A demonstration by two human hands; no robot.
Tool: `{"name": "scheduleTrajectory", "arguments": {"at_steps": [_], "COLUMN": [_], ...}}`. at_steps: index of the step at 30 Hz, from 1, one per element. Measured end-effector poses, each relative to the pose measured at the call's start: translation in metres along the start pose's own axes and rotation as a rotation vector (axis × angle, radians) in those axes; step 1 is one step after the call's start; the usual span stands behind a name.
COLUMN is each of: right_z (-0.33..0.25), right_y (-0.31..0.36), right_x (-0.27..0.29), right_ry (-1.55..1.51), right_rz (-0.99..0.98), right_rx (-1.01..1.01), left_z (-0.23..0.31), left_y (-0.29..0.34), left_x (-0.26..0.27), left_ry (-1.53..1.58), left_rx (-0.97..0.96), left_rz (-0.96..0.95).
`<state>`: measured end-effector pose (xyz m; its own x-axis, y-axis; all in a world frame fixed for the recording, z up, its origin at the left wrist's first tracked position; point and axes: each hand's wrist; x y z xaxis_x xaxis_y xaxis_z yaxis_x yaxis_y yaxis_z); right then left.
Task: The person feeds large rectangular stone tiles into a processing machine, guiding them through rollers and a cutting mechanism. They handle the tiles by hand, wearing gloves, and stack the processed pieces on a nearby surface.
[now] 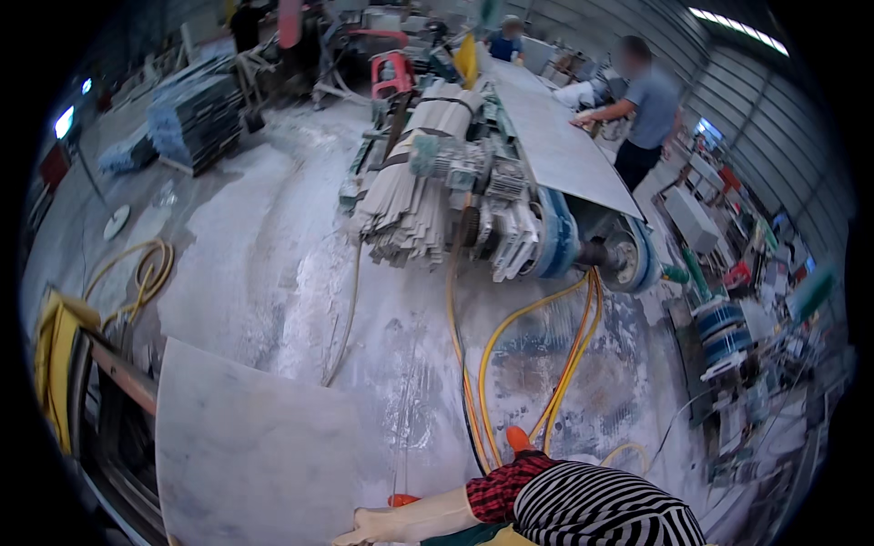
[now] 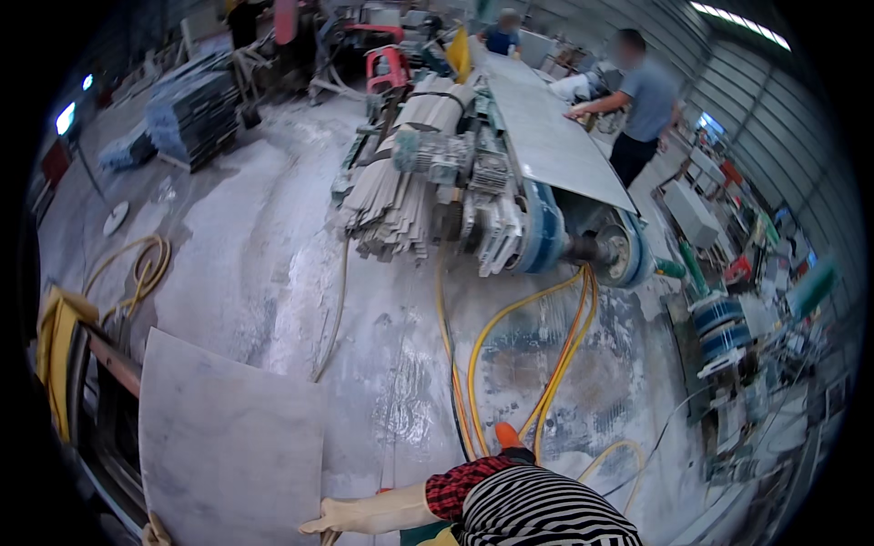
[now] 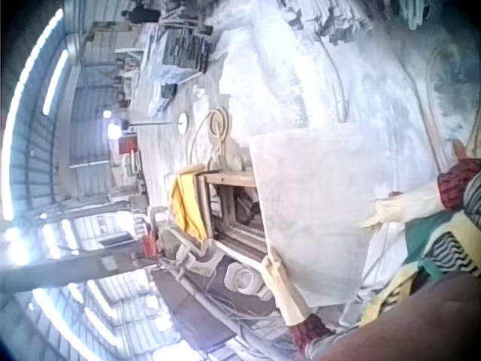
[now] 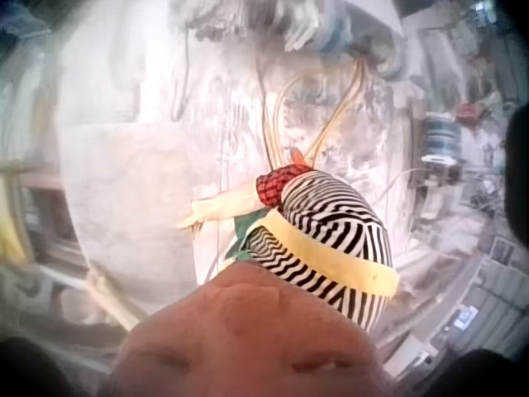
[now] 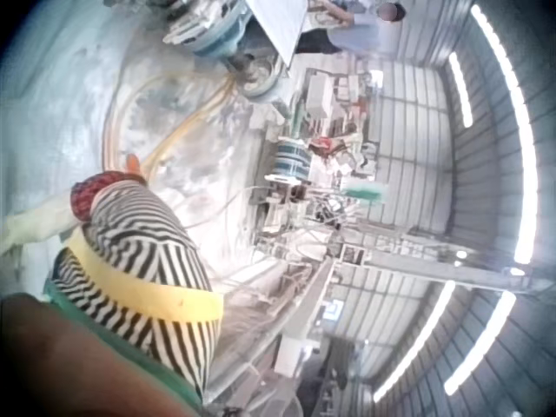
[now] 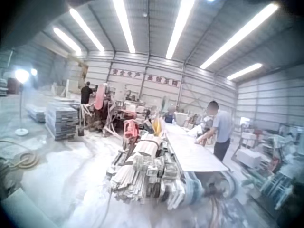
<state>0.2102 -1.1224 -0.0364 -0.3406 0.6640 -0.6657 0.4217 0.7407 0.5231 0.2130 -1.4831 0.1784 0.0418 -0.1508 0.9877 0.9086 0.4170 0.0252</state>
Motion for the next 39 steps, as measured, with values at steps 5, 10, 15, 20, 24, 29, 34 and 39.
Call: {"name": "scheduleTrajectory", "arguments": {"at_steps": [5, 10, 15, 20, 24, 29, 34, 39], "right_z": [-0.093, -0.111, -0.144, -0.159, -0.191, -0.118, -0.085, -0.031], "right_y": [0.128, 0.230, 0.411, 0.559, 0.727, 0.750, 0.816, 0.881], "right_x": [0.040, 0.149, 0.246, 0.342, 0.365, 0.397, 0.423, 0.450], "right_ry": [0.307, 0.289, 0.256, 0.153, -0.072, -0.265, -0.912, -1.023], "right_rz": [0.204, 0.456, 0.704, 1.050, 1.128, 1.456, 1.736, 1.937], "right_rx": [0.152, 0.313, 0.602, 0.995, 1.289, 1.585, 1.402, 1.335], "left_z": [0.139, 0.305, 0.533, 0.771, 0.952, 1.118, 1.213, 1.295], "left_y": [0.003, -0.005, 0.053, 0.106, 0.166, 0.268, 0.361, 0.462], "left_x": [0.013, -0.011, -0.025, -0.065, -0.044, -0.064, -0.152, -0.222], "left_ry": [0.392, 0.284, 0.391, 0.818, 0.883, 1.002, 0.929, 0.765], "left_rx": [0.030, -0.255, -0.424, -0.712, -0.844, -1.216, -1.294, -1.366], "left_rz": [-0.013, -0.032, -0.054, -0.187, -0.424, -0.817, -0.796, -0.972]}}
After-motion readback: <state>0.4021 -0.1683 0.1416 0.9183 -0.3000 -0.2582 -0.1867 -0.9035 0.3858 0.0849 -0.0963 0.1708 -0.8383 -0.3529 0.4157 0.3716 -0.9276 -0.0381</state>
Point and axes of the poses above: each hand's wrist, its own y-axis away from the middle knuckle, its own x-axis out of the back of the hand, z = x × y, and after that the axes turned 3 degrees about z, right-handed
